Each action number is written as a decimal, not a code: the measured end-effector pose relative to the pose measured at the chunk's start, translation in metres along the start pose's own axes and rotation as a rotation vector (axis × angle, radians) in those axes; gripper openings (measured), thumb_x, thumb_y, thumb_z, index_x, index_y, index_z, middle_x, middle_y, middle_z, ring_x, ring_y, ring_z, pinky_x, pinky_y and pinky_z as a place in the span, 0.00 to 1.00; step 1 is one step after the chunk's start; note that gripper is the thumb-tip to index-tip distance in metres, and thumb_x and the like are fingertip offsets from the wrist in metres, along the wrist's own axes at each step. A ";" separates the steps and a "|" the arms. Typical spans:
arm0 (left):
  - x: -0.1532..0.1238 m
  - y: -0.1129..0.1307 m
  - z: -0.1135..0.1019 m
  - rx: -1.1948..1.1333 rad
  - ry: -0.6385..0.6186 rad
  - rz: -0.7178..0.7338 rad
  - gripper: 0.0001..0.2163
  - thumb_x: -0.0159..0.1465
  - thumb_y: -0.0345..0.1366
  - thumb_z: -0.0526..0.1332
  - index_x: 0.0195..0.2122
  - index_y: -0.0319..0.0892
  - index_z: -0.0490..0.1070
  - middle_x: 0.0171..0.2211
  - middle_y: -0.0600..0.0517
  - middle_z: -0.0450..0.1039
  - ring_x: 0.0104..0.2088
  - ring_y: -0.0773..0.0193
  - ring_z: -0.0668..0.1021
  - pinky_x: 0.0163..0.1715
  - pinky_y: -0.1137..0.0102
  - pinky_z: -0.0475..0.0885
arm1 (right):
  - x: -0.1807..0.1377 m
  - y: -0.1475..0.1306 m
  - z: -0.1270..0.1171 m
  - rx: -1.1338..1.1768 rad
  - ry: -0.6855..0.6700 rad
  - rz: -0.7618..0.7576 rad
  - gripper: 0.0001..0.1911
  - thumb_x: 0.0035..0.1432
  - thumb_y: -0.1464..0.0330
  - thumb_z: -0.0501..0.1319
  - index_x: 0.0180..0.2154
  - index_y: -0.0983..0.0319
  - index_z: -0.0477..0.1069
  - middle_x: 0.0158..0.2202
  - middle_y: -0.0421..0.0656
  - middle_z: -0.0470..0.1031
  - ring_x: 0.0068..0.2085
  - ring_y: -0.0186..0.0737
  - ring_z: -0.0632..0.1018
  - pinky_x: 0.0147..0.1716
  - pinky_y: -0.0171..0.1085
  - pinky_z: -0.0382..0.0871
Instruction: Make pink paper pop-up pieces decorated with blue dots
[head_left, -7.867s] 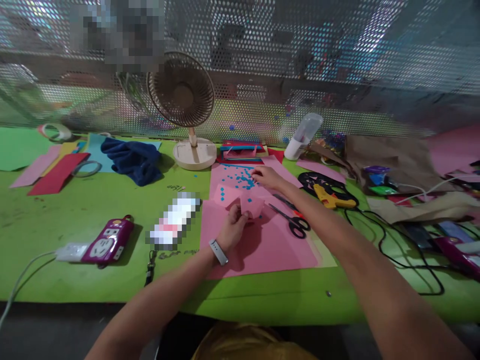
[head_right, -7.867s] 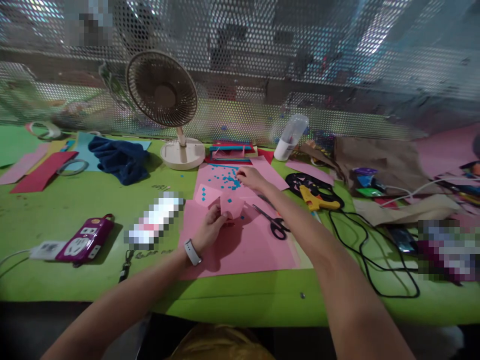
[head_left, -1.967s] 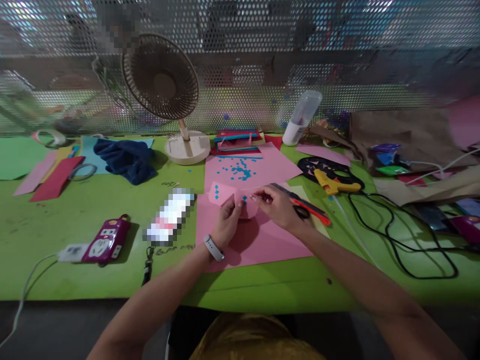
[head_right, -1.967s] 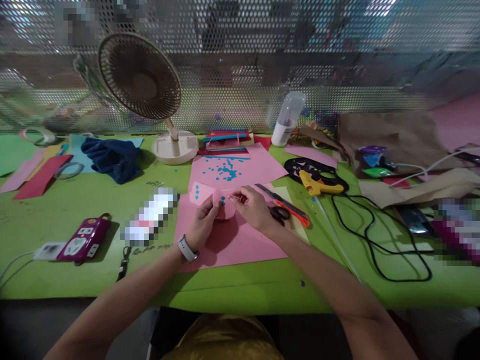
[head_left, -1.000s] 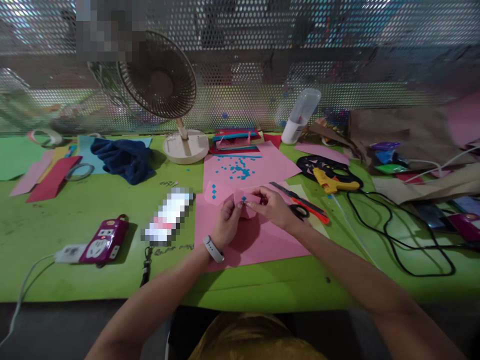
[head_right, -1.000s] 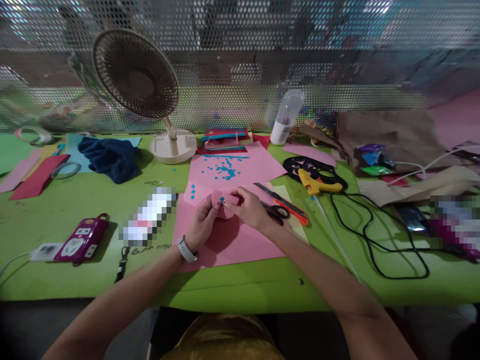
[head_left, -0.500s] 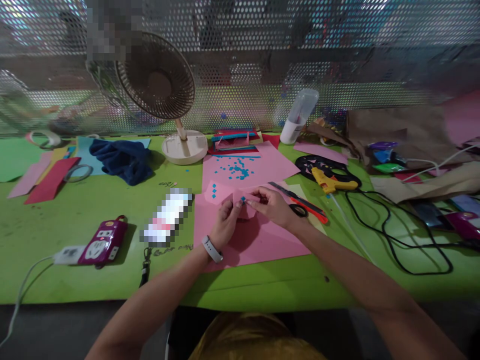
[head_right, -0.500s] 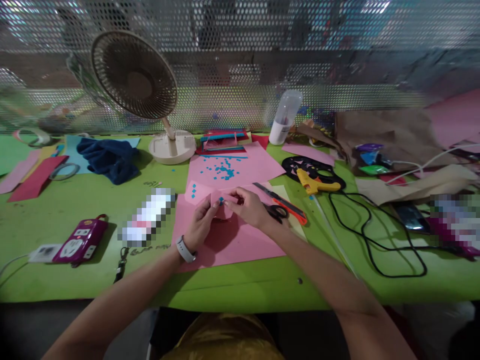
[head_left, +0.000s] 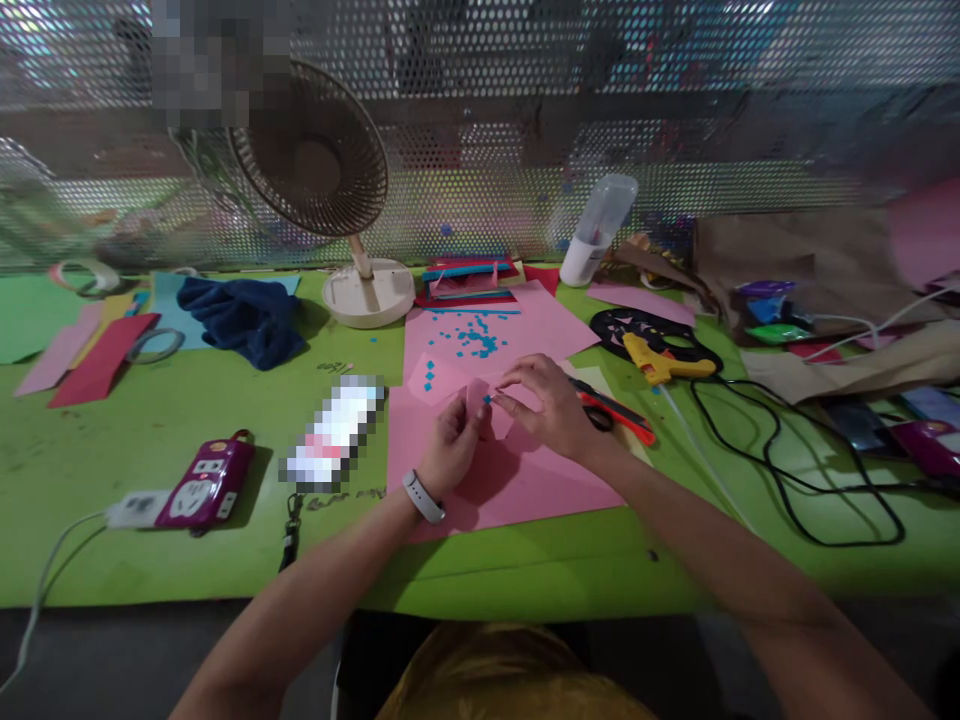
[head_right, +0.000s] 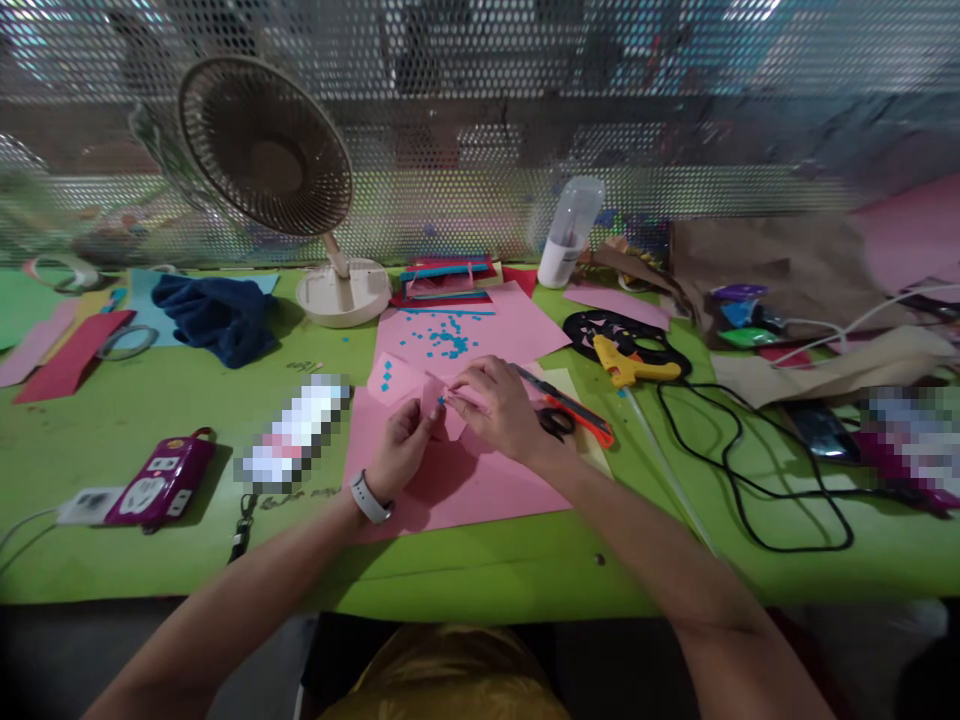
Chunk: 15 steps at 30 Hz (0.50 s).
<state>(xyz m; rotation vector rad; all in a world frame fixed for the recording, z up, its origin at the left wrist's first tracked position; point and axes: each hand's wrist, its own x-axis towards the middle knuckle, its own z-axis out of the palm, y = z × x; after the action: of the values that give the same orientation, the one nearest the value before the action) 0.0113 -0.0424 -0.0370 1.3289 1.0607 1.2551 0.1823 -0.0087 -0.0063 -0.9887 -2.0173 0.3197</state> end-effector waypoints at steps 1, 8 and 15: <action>0.000 -0.001 0.000 0.005 -0.003 0.008 0.18 0.63 0.51 0.62 0.29 0.42 0.65 0.22 0.55 0.68 0.23 0.69 0.70 0.24 0.72 0.65 | 0.000 0.001 0.000 -0.028 -0.018 -0.035 0.06 0.62 0.64 0.63 0.39 0.58 0.73 0.42 0.47 0.73 0.48 0.46 0.74 0.51 0.47 0.68; -0.001 -0.001 0.001 0.078 0.025 0.069 0.17 0.65 0.48 0.60 0.26 0.43 0.60 0.21 0.56 0.63 0.23 0.69 0.66 0.23 0.72 0.62 | -0.003 0.002 0.005 -0.028 -0.083 -0.067 0.05 0.64 0.66 0.61 0.41 0.59 0.71 0.47 0.48 0.74 0.53 0.46 0.73 0.53 0.48 0.65; -0.002 0.003 0.003 0.136 0.036 0.085 0.19 0.65 0.48 0.59 0.24 0.43 0.58 0.20 0.57 0.59 0.22 0.70 0.62 0.22 0.72 0.59 | -0.004 0.001 0.009 0.066 -0.034 -0.040 0.01 0.64 0.69 0.60 0.37 0.59 0.70 0.44 0.47 0.76 0.50 0.44 0.75 0.50 0.47 0.67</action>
<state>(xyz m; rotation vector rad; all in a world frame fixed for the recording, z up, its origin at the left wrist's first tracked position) 0.0140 -0.0452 -0.0345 1.4726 1.1416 1.2921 0.1768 -0.0101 -0.0149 -0.9064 -2.0412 0.3807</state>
